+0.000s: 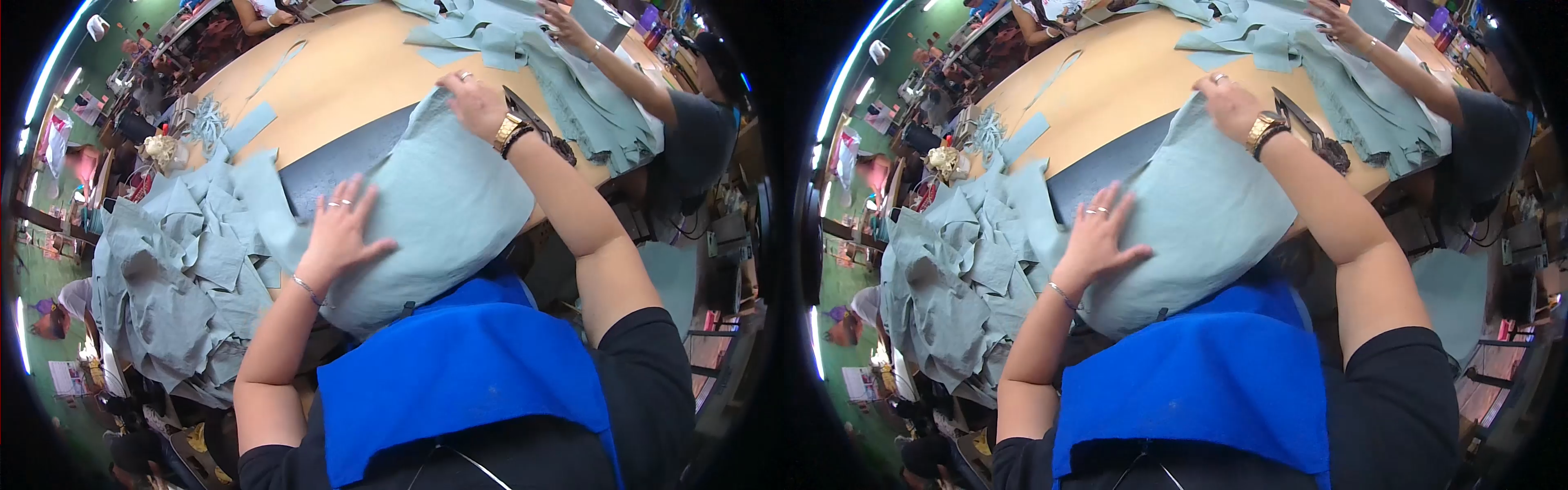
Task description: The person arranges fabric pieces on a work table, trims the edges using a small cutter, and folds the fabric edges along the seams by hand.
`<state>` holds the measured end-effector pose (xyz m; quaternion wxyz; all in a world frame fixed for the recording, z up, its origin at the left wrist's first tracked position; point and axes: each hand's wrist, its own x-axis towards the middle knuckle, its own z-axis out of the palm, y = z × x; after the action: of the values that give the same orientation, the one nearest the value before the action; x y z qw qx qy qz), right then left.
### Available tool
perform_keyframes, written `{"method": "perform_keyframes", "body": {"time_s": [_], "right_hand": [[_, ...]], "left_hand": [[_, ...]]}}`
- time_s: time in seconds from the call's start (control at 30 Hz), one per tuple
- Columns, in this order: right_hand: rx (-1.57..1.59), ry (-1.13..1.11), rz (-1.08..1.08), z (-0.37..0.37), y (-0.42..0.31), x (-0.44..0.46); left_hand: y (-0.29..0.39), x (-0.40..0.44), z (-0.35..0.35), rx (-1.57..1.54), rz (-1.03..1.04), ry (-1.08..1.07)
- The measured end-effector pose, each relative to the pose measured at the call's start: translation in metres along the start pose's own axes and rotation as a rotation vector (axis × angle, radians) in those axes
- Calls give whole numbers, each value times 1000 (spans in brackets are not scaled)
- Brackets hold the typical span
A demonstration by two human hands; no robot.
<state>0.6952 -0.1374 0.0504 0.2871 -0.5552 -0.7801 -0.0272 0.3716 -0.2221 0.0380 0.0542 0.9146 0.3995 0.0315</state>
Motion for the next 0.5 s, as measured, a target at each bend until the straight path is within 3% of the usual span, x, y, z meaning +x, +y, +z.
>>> {"method": "perform_keyframes", "body": {"time_s": [0.03, 0.13, 0.27, 0.33, 0.37, 0.47, 0.5], "right_hand": [[76, 18, -45, 7, -3, 3], [155, -268, -47, 25, -25, -18], [238, -246, -234, 36, -36, -38], [281, -207, -385, 46, -37, -38], [305, -214, -394, 51, -39, -38], [214, -226, -405, 63, -38, -41], [211, -213, -409, 64, -37, -42]], "left_hand": [[2, -4, 10, 49, 121, 67], [18, -13, 33, -104, 9, -2], [35, -15, 35, -11, -28, 73], [28, 1, 39, -186, -106, 284], [22, 9, 39, -271, -147, 389], [12, 24, 38, -339, -190, 386], [12, 24, 39, -309, -147, 497]]}}
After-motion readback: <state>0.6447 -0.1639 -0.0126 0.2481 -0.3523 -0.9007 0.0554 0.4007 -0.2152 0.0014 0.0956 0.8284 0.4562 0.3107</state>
